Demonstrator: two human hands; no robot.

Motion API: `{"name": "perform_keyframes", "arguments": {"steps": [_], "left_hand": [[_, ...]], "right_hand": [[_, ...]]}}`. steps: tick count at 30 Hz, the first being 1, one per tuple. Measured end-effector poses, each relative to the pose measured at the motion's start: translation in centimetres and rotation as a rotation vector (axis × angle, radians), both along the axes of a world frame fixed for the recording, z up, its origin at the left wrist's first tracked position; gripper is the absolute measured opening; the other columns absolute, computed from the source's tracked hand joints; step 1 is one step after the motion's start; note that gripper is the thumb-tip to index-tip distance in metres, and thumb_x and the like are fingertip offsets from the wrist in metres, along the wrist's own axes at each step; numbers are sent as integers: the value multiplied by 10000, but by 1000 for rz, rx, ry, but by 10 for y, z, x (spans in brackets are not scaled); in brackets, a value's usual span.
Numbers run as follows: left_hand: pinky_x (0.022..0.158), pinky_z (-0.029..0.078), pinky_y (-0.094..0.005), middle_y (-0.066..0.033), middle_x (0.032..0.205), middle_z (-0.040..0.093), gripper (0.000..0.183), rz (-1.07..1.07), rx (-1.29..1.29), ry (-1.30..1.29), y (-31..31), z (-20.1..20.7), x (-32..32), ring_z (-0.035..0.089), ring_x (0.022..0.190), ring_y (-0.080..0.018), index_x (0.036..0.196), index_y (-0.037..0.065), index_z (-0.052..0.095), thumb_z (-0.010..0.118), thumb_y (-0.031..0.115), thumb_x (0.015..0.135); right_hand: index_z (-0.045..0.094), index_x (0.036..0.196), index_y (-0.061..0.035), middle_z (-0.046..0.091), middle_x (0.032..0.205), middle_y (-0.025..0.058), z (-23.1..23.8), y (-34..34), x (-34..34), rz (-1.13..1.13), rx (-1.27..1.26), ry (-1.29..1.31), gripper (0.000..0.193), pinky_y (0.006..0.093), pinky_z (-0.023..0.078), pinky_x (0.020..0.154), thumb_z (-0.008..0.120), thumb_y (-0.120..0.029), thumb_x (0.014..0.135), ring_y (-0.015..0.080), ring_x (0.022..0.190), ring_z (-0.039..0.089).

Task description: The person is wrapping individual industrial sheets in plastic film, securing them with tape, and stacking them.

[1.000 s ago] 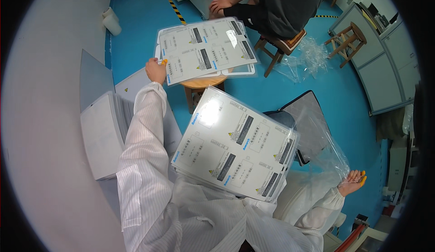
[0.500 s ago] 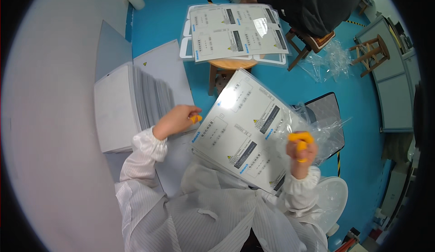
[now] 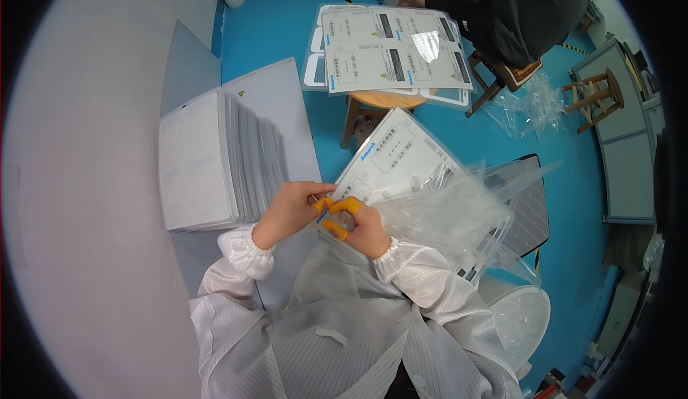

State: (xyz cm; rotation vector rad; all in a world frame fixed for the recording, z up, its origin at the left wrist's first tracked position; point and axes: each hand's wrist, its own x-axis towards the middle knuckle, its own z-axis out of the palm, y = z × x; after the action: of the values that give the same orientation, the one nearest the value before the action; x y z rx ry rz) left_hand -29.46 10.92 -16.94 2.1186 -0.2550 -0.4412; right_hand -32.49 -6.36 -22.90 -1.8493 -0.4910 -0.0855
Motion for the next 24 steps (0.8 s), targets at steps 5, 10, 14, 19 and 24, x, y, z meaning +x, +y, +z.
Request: {"name": "perform_keyframes", "arguments": {"steps": [5,10,14,19,24], "left_hand": [[571,482,-230,-108,779,668,322,5,-18,115,-3,0,14,585,617,-108,1077,25,637,603,-47,765],[544,473,-222,-103,769,670,311,-14,-28,-4,-2,-10,17,573,582,-103,1068,24,643,603,-43,767],[534,471,-222,-112,779,673,311,-5,17,59,-4,-8,18,569,566,-105,1070,26,645,603,-40,769],[499,457,-223,-110,766,669,317,-18,38,11,-4,-14,20,560,540,-108,1071,24,645,598,-46,766],[483,446,-220,-105,763,664,321,-1,6,102,-6,-6,19,560,537,-108,1083,24,638,579,-47,776]], "right_hand": [[591,920,-40,581,911,101,-3,10,-7,-5,-384,-42,402,336,509,579,773,-282,655,274,672,619],[566,940,-33,548,872,91,-11,13,-13,-141,-453,-74,445,347,505,559,782,-291,649,278,672,611],[564,917,-28,542,889,95,-2,15,-17,-151,-401,-16,437,347,506,564,794,-267,634,277,674,606],[559,904,-23,540,899,105,3,16,-16,-132,-340,93,422,349,503,592,801,-228,627,279,701,603],[569,916,-21,550,942,105,-9,5,-8,-245,-177,153,400,360,489,661,787,-220,647,291,771,599]]}}
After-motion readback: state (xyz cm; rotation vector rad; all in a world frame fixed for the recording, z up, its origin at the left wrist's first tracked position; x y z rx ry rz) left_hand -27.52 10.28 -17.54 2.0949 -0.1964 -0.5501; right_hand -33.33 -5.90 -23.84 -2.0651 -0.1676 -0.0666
